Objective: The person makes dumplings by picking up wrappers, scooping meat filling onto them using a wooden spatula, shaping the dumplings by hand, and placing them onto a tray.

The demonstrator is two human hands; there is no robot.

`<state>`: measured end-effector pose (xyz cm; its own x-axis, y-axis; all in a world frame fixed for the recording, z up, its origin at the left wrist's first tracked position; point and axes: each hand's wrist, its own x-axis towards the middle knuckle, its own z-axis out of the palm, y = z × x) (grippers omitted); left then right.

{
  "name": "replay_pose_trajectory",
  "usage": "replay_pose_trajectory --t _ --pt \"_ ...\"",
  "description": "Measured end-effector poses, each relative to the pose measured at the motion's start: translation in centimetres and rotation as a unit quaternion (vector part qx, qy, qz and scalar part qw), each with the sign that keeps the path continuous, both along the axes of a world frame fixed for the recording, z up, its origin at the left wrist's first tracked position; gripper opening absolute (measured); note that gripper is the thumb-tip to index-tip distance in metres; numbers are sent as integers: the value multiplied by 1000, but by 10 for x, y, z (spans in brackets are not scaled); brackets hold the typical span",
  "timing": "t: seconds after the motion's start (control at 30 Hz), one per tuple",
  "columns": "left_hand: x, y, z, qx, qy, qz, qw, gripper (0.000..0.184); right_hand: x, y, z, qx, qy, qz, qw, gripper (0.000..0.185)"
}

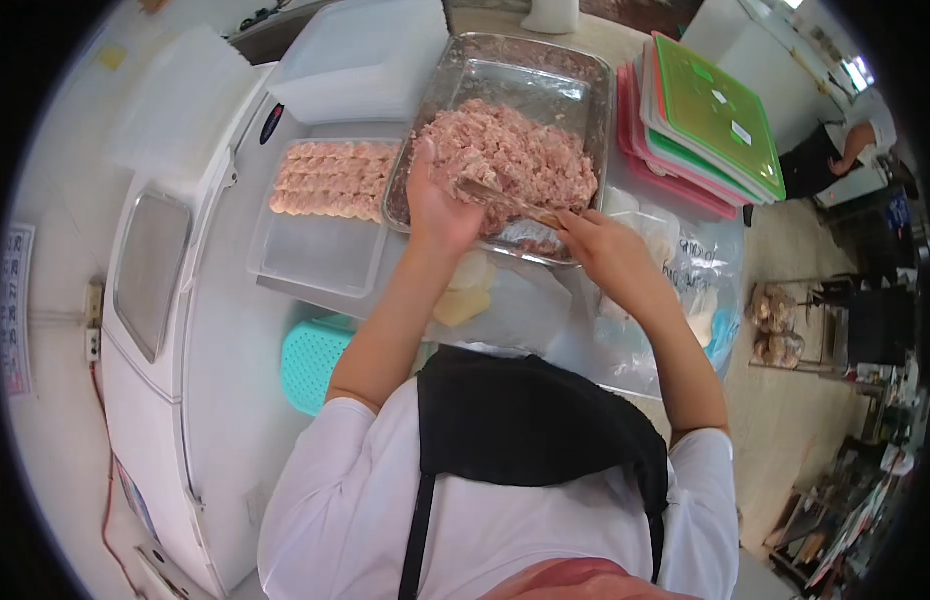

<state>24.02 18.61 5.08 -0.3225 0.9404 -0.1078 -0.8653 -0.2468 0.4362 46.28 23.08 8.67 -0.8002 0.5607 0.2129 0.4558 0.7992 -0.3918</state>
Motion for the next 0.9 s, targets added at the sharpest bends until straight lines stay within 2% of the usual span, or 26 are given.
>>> replay_pose_trajectory --t 0.07,0.1,0.13,0.17,0.2,0.27,0.37,0.4,0.47,0.5,0.57,0.6,0.67,0.7,0.73,0.77,0.83,0.87,0.9 --pt "-5 -4 -8 21 70 -11 997 59 15 16 -4 -44 108 2 993 32" --pt "-6 -10 -3 4 186 -40 982 61 17 21 -1 -67 162 3 985 33" --pt "-5 -19 3 -16 297 -68 952 64 20 23 4 -126 133 2 983 34" --pt "-4 -24 9 -39 404 -97 909 67 24 23 12 -186 102 0 977 35" --pt "-2 -23 16 -20 525 -48 850 68 28 21 22 -246 70 -1 967 35" --pt "-1 -18 25 4 732 53 679 69 33 19 40 -240 42 6 970 33" --pt "-20 2 11 -2 806 -41 590 59 36 20 32 -214 57 20 975 34" --pt "-23 7 12 -39 797 -91 596 51 36 21 24 -208 74 27 975 35" --pt "-18 6 29 -14 776 -110 621 40 32 22 6 -236 70 13 969 33" --pt "-16 6 37 54 769 -78 632 38 30 26 -2 -248 68 0 966 33" --pt "-23 17 33 72 801 -107 584 47 30 49 -15 -249 30 -22 968 31" --pt "-25 25 27 25 800 -118 588 48 30 56 -19 -246 10 -40 968 30" --pt "-32 38 16 -61 791 -141 592 51 28 59 -10 -6 73 0 997 28" --pt "-36 35 15 -63 787 -126 601 52 27 59 -5 116 106 20 987 27" --pt "-38 34 14 -64 783 -113 609 52 27 56 -12 127 123 -23 984 25" --pt "-39 35 13 -60 779 -102 616 52 22 51 -16 117 118 -14 986 25" --pt "-38 35 16 -128 800 -133 571 51 12 39 -29 99 104 -9 990 24" --pt "-34 34 17 -155 808 -152 548 50 12 57 -58 81 110 5 991 26" --pt "-32 30 19 -129 804 -135 565 54 16 63 -62 62 45 -10 997 26"
